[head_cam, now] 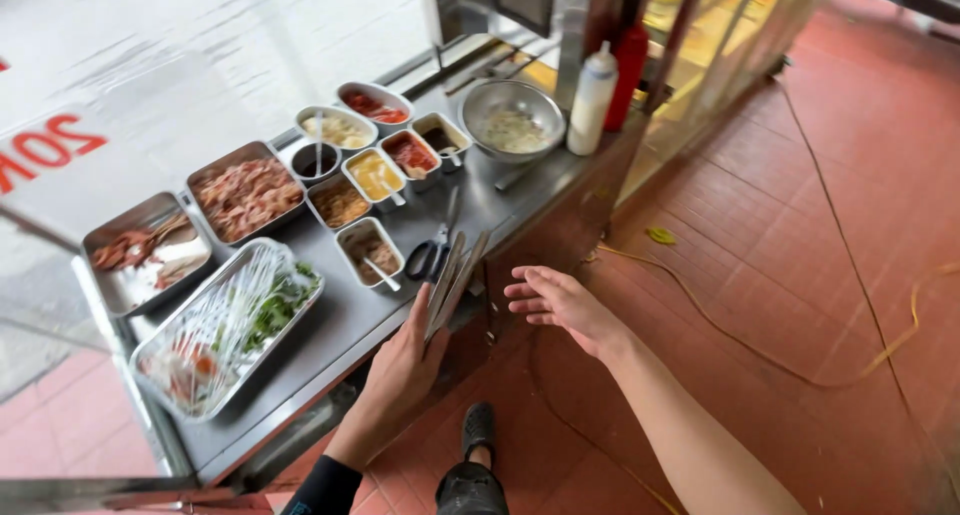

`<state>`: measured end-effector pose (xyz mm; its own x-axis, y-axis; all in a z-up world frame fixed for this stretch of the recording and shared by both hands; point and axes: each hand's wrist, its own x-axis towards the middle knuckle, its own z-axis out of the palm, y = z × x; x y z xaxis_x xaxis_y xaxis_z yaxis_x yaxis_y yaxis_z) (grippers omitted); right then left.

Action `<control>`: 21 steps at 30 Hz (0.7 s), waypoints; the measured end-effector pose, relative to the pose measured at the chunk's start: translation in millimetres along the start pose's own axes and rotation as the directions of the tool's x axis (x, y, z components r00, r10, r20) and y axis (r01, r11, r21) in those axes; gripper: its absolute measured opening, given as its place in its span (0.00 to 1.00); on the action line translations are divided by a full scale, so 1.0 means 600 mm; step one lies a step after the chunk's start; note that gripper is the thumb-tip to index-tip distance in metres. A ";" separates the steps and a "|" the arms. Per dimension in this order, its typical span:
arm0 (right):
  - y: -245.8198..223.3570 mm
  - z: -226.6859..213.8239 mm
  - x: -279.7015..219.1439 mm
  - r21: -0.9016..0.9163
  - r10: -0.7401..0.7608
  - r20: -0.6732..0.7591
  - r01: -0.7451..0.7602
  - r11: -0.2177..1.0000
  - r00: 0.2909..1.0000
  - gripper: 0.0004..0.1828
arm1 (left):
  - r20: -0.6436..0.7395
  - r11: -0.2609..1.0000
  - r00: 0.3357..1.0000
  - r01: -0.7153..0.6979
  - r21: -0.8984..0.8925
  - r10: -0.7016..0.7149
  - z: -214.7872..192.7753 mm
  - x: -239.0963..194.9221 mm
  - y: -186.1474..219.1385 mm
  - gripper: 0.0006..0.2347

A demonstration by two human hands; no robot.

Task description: Preparing a Vietnamese Banh Mi sandwich by adding meats, vegetables, and sauce to the bread and heating it in a press.

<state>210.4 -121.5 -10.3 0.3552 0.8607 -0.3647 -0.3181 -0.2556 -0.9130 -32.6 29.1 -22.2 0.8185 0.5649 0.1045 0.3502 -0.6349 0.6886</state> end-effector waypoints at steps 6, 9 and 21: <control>-0.030 0.009 0.090 -0.077 0.041 0.043 -0.038 0.996 0.998 0.29 | -0.013 0.983 0.992 0.125 0.134 -0.124 0.038 0.069 -0.056 0.31; -0.051 -0.027 0.117 -0.124 0.059 0.002 -0.058 0.991 0.998 0.28 | -0.068 0.978 0.990 0.135 0.158 -0.126 0.088 0.160 -0.077 0.30; -0.041 -0.170 0.242 0.013 0.132 -0.306 -0.135 0.991 0.943 0.25 | -0.056 0.945 0.975 0.220 0.241 -0.213 0.194 0.405 -0.144 0.30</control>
<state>359.7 -35.1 -59.7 0.5619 0.6430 -0.5204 -0.3741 -0.3636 -0.8531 189.1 160.1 -139.7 0.6986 0.7155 -0.0048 0.6210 -0.6029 0.5009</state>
